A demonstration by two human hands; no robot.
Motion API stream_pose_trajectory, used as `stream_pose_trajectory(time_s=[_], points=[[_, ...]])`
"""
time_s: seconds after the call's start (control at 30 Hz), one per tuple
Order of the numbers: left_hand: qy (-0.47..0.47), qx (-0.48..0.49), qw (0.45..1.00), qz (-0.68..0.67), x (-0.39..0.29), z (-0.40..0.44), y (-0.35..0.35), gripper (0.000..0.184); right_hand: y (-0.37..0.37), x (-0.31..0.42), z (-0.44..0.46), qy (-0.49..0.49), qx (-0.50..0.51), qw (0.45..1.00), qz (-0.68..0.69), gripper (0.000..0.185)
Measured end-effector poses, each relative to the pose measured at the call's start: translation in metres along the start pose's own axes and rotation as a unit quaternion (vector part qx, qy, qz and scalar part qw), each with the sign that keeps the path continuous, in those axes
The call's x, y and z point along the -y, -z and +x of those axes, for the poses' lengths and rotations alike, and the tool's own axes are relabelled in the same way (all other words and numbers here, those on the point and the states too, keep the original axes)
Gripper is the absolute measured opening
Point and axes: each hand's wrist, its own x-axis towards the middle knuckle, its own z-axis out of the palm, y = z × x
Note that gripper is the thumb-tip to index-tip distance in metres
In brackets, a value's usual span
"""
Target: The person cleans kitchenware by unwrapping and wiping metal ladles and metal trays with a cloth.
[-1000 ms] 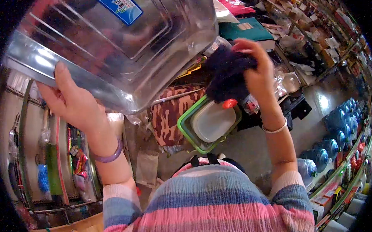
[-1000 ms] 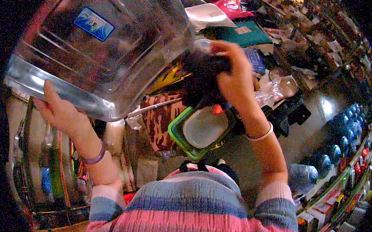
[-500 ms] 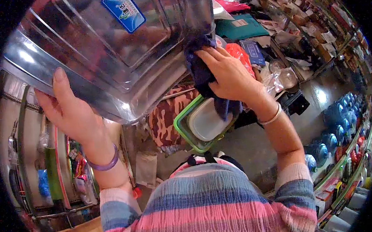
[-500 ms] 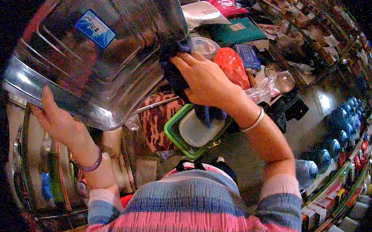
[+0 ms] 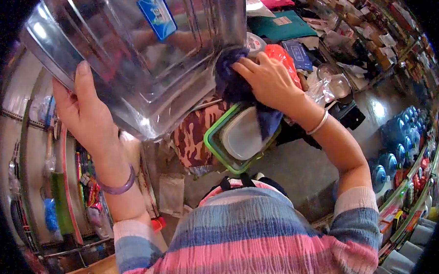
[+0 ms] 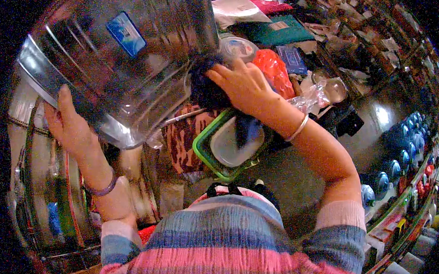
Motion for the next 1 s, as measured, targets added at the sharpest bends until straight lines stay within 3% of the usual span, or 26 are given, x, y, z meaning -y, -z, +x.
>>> stream_pose_trajectory(time_s=[0.07,0.1,0.17,0.27,0.43,0.63,0.77,0.87,0.93,0.97,1.0], points=[[0.010,-0.051,0.999,-0.010,-0.001,0.003,-0.002,0.021,-0.006,-0.002,0.000,0.043,-0.118,0.988,-0.094,0.057],[0.017,-0.075,0.997,-0.013,-0.001,0.004,-0.001,0.022,-0.005,0.000,-0.002,0.002,-0.071,0.996,-0.053,0.058],[-0.001,-0.063,0.998,-0.019,-0.004,-0.001,-0.001,0.023,-0.012,0.004,-0.003,0.015,-0.068,0.989,0.128,0.063],[-0.009,-0.052,0.998,-0.037,-0.003,-0.004,-0.003,0.024,-0.012,0.008,-0.005,0.037,-0.020,0.932,0.359,0.073],[-0.023,-0.035,0.999,-0.001,0.001,-0.005,-0.001,0.023,-0.017,0.001,-0.007,0.100,-0.011,0.929,0.355,0.070],[-0.018,-0.049,0.998,0.032,0.009,-0.001,0.006,0.027,-0.023,-0.013,-0.023,0.086,-0.008,0.821,0.564,0.052],[0.039,-0.108,0.993,-0.013,0.007,0.011,0.010,0.021,-0.015,-0.020,-0.033,0.075,0.155,0.793,0.584,0.035],[0.028,-0.114,0.993,-0.025,0.004,0.017,0.012,0.019,0.014,-0.020,-0.043,-0.003,0.106,0.784,0.612,0.039],[0.015,-0.100,0.995,-0.020,0.009,0.014,0.014,0.018,0.038,0.004,-0.040,-0.052,-0.160,0.721,0.672,0.044],[0.013,-0.093,0.995,-0.019,0.004,0.010,0.006,0.017,0.049,0.008,-0.025,0.002,-0.222,0.838,0.499,0.045],[0.001,-0.081,0.996,-0.021,0.001,0.006,0.001,0.017,0.060,0.012,-0.010,0.026,-0.306,0.904,0.298,0.047]])
